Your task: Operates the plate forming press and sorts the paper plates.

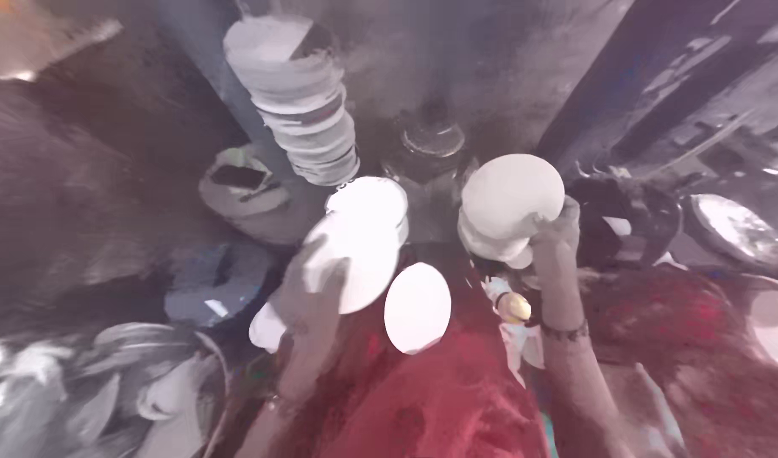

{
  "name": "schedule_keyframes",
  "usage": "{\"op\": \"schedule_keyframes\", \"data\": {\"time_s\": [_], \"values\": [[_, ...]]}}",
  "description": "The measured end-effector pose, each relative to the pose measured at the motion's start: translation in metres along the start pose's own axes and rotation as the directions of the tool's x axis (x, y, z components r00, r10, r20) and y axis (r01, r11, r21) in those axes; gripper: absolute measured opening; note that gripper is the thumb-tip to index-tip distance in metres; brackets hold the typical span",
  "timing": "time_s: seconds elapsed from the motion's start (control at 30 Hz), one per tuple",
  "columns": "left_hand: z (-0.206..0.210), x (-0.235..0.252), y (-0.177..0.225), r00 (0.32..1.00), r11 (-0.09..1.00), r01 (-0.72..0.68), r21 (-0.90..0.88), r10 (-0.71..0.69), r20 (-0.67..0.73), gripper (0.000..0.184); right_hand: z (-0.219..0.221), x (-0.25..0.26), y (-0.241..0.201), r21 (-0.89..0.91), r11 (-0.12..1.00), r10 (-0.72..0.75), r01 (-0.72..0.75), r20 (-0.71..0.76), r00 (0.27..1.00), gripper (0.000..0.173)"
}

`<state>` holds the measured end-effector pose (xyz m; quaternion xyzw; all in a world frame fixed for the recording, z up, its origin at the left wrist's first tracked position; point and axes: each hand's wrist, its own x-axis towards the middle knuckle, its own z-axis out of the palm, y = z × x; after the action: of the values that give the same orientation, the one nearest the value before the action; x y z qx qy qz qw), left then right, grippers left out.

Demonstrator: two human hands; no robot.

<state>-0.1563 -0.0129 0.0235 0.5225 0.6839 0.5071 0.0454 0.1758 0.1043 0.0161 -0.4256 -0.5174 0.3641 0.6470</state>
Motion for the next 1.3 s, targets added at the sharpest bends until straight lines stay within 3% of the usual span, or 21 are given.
{"op": "schedule_keyframes", "data": {"time_s": [0.1,0.13,0.2,0.3,0.47,0.5,0.53,0.57,0.6,0.7,0.77,0.87,0.97,1.1,1.23,1.3], "values": [[-0.014,0.011,-0.010,0.965,0.982,-0.183,-0.043,0.171,-0.198,0.046,0.001,-0.014,-0.007,0.072,0.944,-0.330,0.322,0.138,0.934,0.005],[-0.012,0.013,-0.019,0.969,0.966,-0.204,-0.160,0.177,-0.170,0.045,0.002,-0.016,-0.009,0.078,0.901,-0.433,0.426,0.209,0.877,0.003],[-0.004,0.011,-0.012,0.996,0.924,-0.087,-0.374,0.089,-0.010,0.046,0.007,-0.022,-0.011,0.084,0.833,-0.546,0.546,0.273,0.792,0.007],[0.017,-0.001,-0.001,0.962,0.864,0.105,-0.492,0.038,0.272,0.042,0.019,-0.032,-0.005,0.070,0.794,-0.596,0.604,0.282,0.752,0.009],[0.035,-0.019,0.023,0.912,0.641,0.318,-0.698,-0.005,0.411,0.021,0.032,-0.045,0.002,0.105,0.821,-0.520,0.562,0.545,0.658,0.023],[0.036,-0.019,0.023,0.916,0.637,0.318,-0.702,-0.014,0.402,0.023,0.030,-0.042,0.003,0.058,0.849,-0.471,0.525,0.534,0.702,0.023],[0.037,-0.019,0.021,0.921,0.638,0.314,-0.703,-0.026,0.388,0.024,0.026,-0.036,0.005,-0.046,0.880,-0.404,0.474,0.455,0.794,0.020],[0.037,-0.018,0.020,0.925,0.633,0.319,-0.705,-0.046,0.377,0.024,0.019,-0.025,0.008,-0.209,0.897,-0.307,0.389,0.339,0.889,0.018],[0.037,-0.017,0.019,0.926,0.627,0.333,-0.705,-0.076,0.369,0.023,0.009,-0.008,0.014,-0.405,0.868,-0.200,0.288,0.246,0.948,0.028],[0.038,-0.015,0.017,0.920,0.612,0.369,-0.700,-0.134,0.368,0.019,-0.025,0.043,0.044,-0.841,0.541,0.139,-0.013,0.074,0.988,0.065],[0.039,-0.014,0.016,0.916,0.608,0.388,-0.693,-0.173,0.361,0.020,-0.029,0.053,0.055,-0.915,0.383,0.254,-0.124,-0.025,0.967,0.067],[0.041,-0.014,0.015,0.896,0.595,0.440,-0.673,-0.244,0.370,0.019,-0.026,0.041,0.057,-0.911,0.411,0.048,-0.035,-0.017,0.999,0.055],[0.048,-0.015,0.006,0.888,0.600,0.455,-0.658,-0.255,0.382,0.019,-0.024,0.033,0.052,-0.862,0.504,-0.007,-0.045,-0.056,0.998,0.047],[0.052,-0.020,0.005,0.872,0.569,0.485,-0.664,-0.260,0.414,0.018,-0.026,0.027,0.062,-0.894,0.444,-0.001,-0.059,-0.066,0.998,0.033],[0.049,-0.026,0.009,0.873,0.561,0.484,-0.672,-0.251,0.419,0.019,-0.011,0.029,0.056,-0.937,0.349,-0.113,0.009,-0.033,0.993,0.027],[0.047,-0.026,0.009,0.876,0.576,0.477,-0.664,-0.252,0.411,0.018,-0.002,0.035,0.050,-0.920,0.392,-0.117,-0.023,-0.075,0.990,0.023]]}}
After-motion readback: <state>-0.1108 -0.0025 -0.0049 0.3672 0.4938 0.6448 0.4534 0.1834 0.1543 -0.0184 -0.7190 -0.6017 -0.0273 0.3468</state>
